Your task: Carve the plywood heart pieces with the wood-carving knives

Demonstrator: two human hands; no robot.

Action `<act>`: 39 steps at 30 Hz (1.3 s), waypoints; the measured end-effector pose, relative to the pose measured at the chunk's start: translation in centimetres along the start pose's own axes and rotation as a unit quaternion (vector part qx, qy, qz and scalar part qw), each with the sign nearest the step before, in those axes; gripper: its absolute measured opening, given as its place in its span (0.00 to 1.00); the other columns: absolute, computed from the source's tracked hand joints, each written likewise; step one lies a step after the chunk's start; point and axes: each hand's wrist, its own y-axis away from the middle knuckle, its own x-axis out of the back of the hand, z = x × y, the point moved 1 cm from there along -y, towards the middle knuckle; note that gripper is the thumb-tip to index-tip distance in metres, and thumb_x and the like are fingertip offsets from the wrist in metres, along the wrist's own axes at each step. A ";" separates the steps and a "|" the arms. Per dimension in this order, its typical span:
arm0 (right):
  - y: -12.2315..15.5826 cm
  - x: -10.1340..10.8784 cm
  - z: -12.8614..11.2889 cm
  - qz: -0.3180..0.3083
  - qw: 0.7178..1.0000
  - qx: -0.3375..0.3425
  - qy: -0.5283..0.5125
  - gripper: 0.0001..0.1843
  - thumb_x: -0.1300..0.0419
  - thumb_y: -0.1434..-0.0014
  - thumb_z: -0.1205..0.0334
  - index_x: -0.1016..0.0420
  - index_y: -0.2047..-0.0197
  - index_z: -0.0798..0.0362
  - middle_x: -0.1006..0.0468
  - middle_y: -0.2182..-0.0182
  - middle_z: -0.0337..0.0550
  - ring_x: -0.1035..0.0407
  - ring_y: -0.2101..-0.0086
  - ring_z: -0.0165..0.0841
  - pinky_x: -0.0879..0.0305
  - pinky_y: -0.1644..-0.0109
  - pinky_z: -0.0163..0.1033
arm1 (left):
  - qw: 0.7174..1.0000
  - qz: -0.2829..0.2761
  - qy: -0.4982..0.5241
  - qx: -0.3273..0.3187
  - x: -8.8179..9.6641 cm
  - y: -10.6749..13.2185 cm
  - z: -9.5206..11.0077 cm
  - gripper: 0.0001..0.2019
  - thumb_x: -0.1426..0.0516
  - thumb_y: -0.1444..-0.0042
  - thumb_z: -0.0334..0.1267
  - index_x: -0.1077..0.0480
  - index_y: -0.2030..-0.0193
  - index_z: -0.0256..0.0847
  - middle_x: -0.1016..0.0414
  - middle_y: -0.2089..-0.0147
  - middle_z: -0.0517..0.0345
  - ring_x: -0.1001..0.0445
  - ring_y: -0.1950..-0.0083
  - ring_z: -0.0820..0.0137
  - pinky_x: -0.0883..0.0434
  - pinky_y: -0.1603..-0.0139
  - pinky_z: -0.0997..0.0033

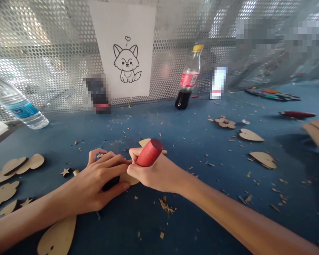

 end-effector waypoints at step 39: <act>0.4 0.4 -0.1 -0.027 0.997 -0.036 -0.055 0.12 0.46 0.48 0.61 0.48 0.76 0.49 0.42 0.83 0.31 0.43 0.79 0.29 0.49 0.71 0.39 | 0.998 0.038 0.036 0.041 -0.3 0.3 -0.5 0.18 0.42 0.37 0.40 0.34 0.40 0.49 0.24 0.46 0.58 0.28 0.43 0.60 0.48 0.34 0.46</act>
